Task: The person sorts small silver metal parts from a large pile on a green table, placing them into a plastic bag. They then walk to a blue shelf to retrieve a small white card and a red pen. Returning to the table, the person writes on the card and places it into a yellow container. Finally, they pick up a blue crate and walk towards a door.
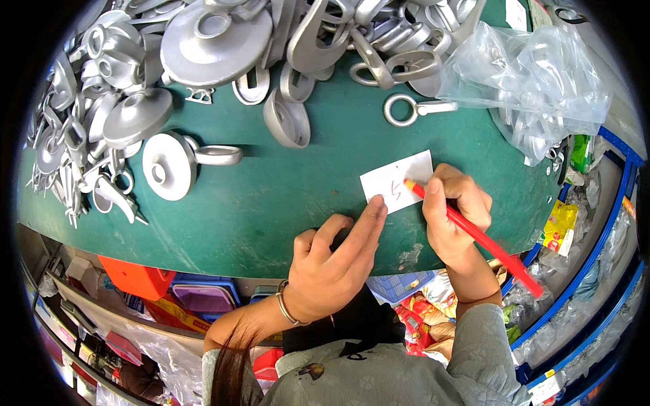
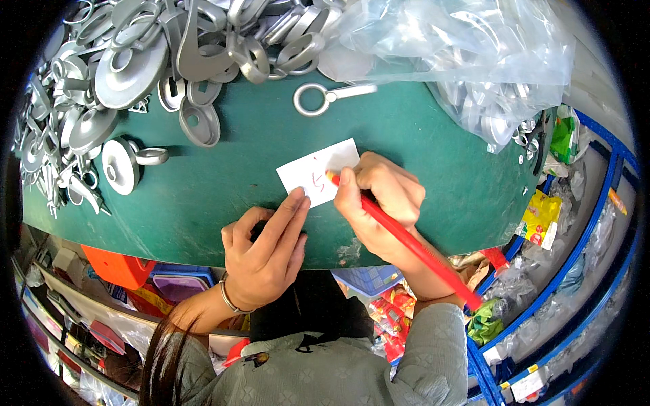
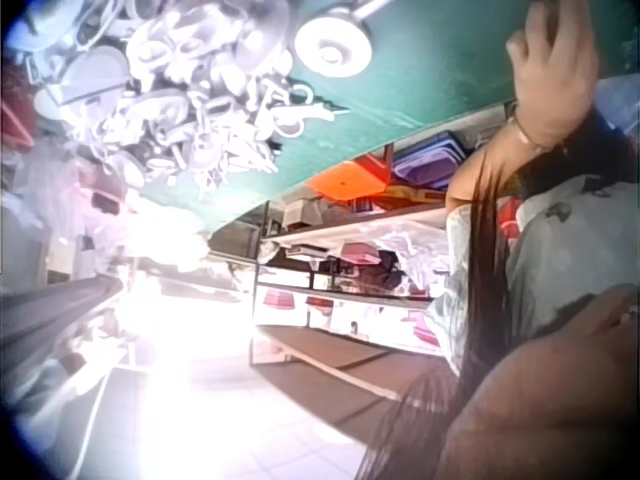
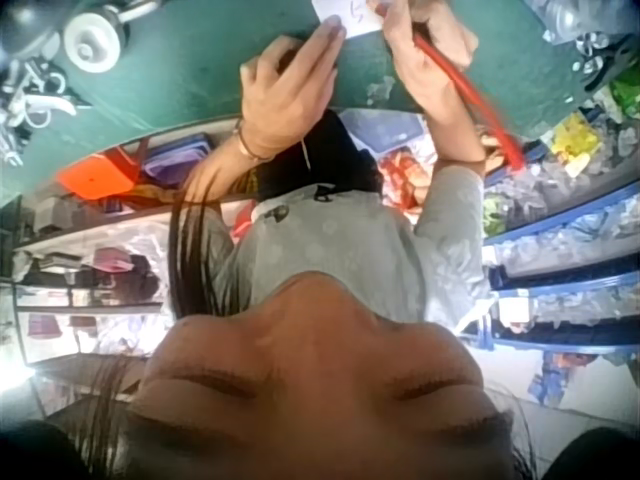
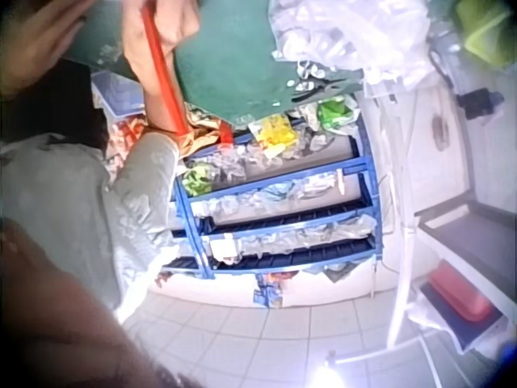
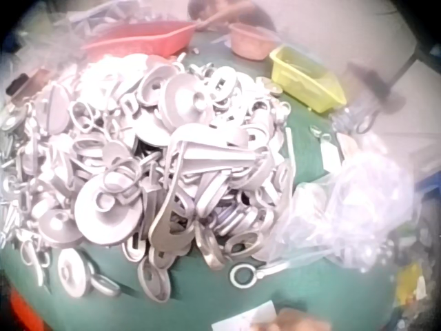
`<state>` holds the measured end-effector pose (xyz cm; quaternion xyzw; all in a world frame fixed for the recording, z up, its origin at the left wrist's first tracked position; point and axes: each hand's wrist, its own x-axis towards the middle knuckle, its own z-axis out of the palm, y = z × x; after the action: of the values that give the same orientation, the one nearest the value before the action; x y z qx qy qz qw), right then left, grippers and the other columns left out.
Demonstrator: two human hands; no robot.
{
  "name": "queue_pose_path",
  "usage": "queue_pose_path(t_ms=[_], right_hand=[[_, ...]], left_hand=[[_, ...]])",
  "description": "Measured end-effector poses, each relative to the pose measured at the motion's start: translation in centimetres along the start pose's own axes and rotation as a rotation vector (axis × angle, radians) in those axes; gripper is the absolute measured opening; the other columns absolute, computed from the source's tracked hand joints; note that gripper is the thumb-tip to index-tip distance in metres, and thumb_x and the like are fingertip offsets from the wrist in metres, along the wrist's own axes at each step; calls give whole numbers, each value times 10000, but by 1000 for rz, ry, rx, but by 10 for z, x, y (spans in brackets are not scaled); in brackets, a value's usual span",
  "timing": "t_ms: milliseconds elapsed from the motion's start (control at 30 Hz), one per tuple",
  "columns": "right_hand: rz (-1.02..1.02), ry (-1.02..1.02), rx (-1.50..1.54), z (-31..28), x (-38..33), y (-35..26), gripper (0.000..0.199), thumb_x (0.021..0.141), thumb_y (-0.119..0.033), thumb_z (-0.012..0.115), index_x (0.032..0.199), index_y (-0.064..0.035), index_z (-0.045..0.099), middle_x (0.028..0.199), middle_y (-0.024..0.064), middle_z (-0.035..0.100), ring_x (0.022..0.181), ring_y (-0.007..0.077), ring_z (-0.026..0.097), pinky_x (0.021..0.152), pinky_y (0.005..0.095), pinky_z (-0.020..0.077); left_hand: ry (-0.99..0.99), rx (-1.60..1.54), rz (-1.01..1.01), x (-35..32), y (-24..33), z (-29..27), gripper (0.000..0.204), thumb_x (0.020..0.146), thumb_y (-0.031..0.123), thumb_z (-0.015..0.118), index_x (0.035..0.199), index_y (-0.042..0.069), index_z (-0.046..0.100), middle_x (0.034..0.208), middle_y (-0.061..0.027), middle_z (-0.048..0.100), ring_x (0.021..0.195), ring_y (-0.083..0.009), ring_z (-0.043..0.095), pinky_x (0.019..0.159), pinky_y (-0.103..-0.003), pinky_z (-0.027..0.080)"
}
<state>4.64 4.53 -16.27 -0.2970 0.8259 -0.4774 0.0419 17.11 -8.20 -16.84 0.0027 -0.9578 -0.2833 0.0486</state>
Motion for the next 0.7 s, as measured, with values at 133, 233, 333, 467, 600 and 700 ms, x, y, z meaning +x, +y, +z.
queue_pose_path(t_ms=[133, 233, 333, 467, 600, 700], right_hand=[[55, 13, 13, -4, -8, 4, 206, 757, 51, 580, 634, -5, 424, 560, 80, 494, 418, 172, 443, 407, 266, 361], [122, 51, 12, -8, -11, 8, 202, 768, 39, 582, 649, -8, 426, 568, 81, 500, 417, 160, 440, 407, 259, 356], [122, 66, 42, -6, -8, 6, 218, 759, 52, 584, 631, -15, 420, 558, 78, 495, 415, 150, 432, 400, 259, 351], [40, 25, -26, -4, -3, 4, 228, 748, 69, 575, 613, -16, 413, 543, 74, 488, 409, 149, 427, 394, 261, 345], [20, -86, -25, -11, -4, 7, 219, 744, 78, 565, 611, -10, 414, 528, 69, 482, 403, 138, 418, 385, 262, 336], [139, 79, 149, -6, -14, 14, 216, 754, 66, 568, 621, -8, 414, 516, 62, 466, 401, 120, 394, 381, 257, 327]], left_hand=[[-33, -26, -14, 0, 2, -3, 459, 631, 107, 636, 1086, 63, 602, 1214, 27, 514, 847, -147, 463, 701, -265, 313], [-17, -15, -9, 2, 1, -3, 420, 646, 112, 624, 1063, 66, 612, 1211, 37, 515, 856, -116, 464, 685, -238, 302], [-23, -12, -15, 2, 2, -2, 420, 647, 115, 628, 1063, 68, 612, 1207, 38, 518, 852, -117, 466, 686, -235, 302], [-23, -6, -15, 1, 2, -2, 419, 648, 120, 630, 1064, 71, 612, 1205, 39, 520, 849, -117, 468, 684, -236, 303], [-26, -12, -10, 2, 1, -3, 423, 647, 124, 633, 1066, 72, 611, 1201, 39, 521, 848, -118, 469, 682, -240, 303], [-27, -10, -12, 2, 2, -2, 430, 641, 124, 634, 1067, 72, 609, 1199, 36, 522, 848, -119, 470, 681, -244, 301]])
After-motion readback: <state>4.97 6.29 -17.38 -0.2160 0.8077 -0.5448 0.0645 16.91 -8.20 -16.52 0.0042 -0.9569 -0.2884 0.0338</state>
